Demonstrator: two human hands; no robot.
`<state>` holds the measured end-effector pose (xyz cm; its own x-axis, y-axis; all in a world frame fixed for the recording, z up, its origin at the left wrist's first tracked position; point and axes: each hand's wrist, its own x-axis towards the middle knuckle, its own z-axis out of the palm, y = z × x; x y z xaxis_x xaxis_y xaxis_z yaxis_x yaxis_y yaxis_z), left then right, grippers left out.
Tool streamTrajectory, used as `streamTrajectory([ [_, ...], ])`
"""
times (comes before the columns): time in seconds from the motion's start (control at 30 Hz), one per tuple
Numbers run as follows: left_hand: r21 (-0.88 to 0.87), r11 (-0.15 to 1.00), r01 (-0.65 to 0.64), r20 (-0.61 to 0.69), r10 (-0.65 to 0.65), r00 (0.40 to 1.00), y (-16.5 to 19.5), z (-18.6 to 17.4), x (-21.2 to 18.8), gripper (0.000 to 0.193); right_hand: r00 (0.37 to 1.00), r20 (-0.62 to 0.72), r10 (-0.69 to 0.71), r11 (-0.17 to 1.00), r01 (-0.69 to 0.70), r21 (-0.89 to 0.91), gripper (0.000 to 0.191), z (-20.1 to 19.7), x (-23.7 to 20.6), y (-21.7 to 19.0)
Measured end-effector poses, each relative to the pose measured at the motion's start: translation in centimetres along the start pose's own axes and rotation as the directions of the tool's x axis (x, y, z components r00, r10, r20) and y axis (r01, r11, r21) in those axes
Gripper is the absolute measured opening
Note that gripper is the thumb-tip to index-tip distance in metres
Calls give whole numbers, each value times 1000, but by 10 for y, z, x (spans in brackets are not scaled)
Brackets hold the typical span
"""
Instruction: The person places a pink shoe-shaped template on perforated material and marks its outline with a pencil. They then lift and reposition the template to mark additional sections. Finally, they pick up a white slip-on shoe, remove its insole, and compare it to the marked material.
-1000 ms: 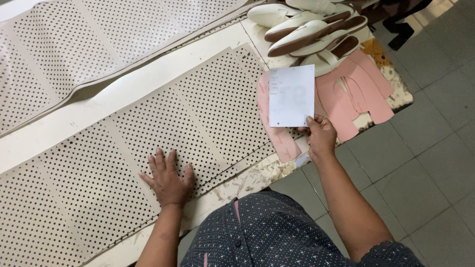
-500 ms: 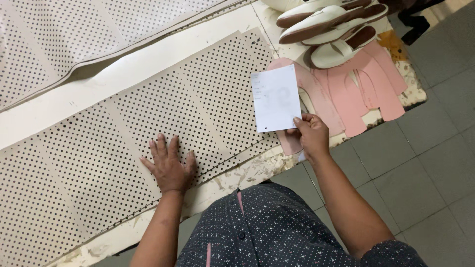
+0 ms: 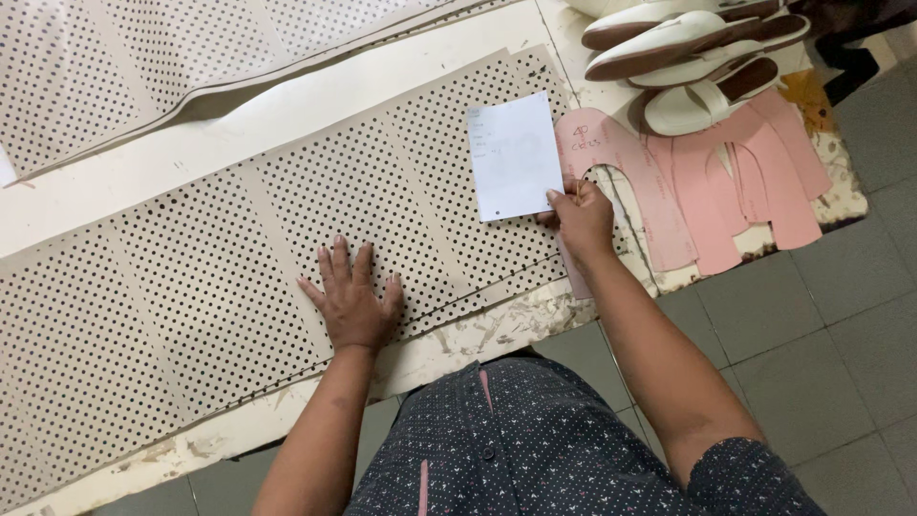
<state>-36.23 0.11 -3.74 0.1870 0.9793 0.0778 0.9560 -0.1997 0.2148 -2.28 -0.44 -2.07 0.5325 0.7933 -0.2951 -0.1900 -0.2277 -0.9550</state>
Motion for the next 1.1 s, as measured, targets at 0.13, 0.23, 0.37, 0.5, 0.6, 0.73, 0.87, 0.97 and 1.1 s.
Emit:
streamTrajectory([
  [0.13,-14,1000,-4,-4,4,1000,-2,0,-2,70,999,-23,-40,995,38,-88,11,3,2,1],
  [0.23,-26,1000,-4,-8,4,1000,-3,1,-2,69,997,-37,-70,992,66,-108,11,6,2,1],
  [0.37,-26,1000,-3,-15,3,1000,-4,3,-2,70,992,-60,-110,978,97,-186,11,8,1,3],
  [0.5,-35,999,-9,-20,8,1000,-4,3,-3,69,989,-54,-136,976,125,-176,11,8,-1,3],
  [0.6,-14,1000,-4,-23,4,1000,-2,3,-3,70,990,-59,-131,980,120,-162,12,9,-2,1],
  [0.73,-11,1000,-7,-8,7,1000,-1,1,-2,69,987,-37,-154,979,147,-141,14,8,-5,-1],
  [0.87,-11,1000,-17,-11,17,1000,0,0,-2,68,990,-43,-131,980,123,-155,17,8,-9,-3],
  [0.97,-10,1000,3,10,-3,1000,0,-1,-2,69,990,-40,-135,978,126,-168,18,8,-8,-5],
  [1.1,-22,1000,10,14,-10,1000,1,-1,-1,69,991,-33,-130,978,122,-168,19,7,-7,-4],
])
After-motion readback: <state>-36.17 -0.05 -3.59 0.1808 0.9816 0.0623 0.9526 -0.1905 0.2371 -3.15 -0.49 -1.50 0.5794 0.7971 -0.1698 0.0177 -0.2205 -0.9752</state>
